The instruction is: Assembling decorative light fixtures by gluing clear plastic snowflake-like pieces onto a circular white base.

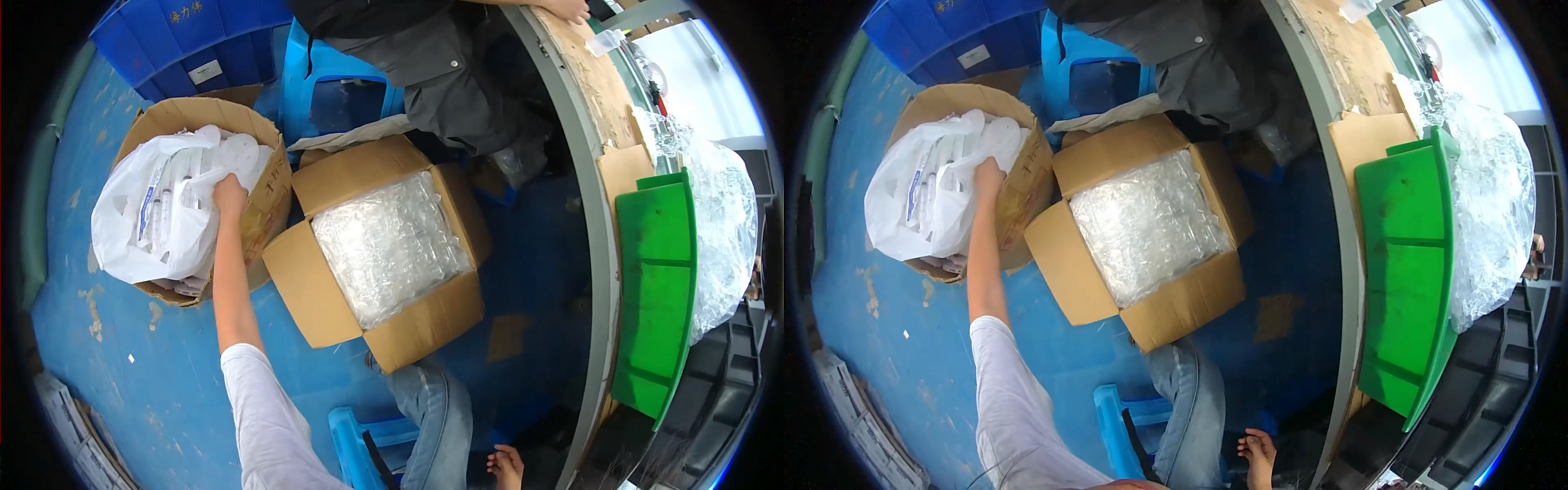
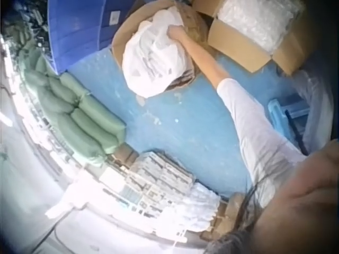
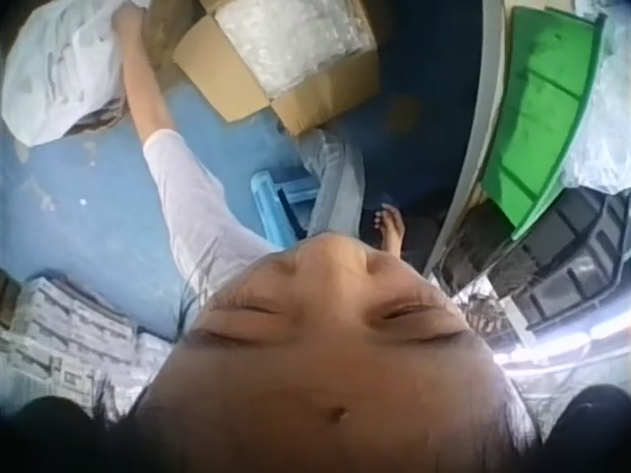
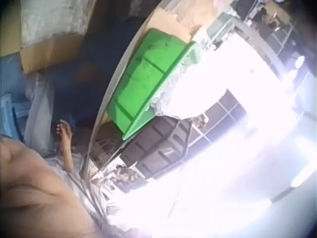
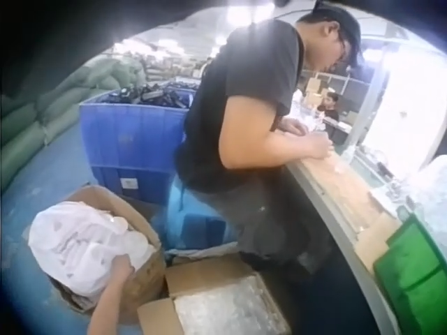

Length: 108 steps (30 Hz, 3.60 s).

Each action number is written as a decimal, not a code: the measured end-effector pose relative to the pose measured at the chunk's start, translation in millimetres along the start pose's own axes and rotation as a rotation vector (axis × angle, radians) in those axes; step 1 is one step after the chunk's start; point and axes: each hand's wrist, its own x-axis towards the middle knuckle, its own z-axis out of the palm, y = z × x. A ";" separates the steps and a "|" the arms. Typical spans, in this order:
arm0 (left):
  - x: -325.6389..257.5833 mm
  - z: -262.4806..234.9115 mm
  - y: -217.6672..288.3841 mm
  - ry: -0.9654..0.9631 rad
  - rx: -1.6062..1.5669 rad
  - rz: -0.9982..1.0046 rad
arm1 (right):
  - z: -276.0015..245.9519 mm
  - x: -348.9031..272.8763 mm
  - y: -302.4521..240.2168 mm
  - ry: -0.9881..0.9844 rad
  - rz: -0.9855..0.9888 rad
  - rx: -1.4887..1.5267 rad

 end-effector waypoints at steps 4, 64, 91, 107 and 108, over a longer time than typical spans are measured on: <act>20.9 3.7 6.0 -0.069 -0.164 -0.129 | 3.8 0.9 0.6 0.018 0.029 -0.020; -809.8 -306.8 227.8 -1.755 -1.121 0.597 | -256.3 -183.7 128.5 0.287 -0.626 0.918; -856.4 -245.1 321.9 -0.508 -0.406 1.646 | -315.2 -87.6 115.3 0.850 -0.457 -0.164; -705.0 -358.1 208.3 -0.152 -0.992 1.109 | -284.3 -141.9 123.0 0.708 -0.750 0.194; -686.8 -350.9 212.8 -0.021 -0.934 1.088 | -285.2 -143.9 122.3 0.707 -0.754 0.168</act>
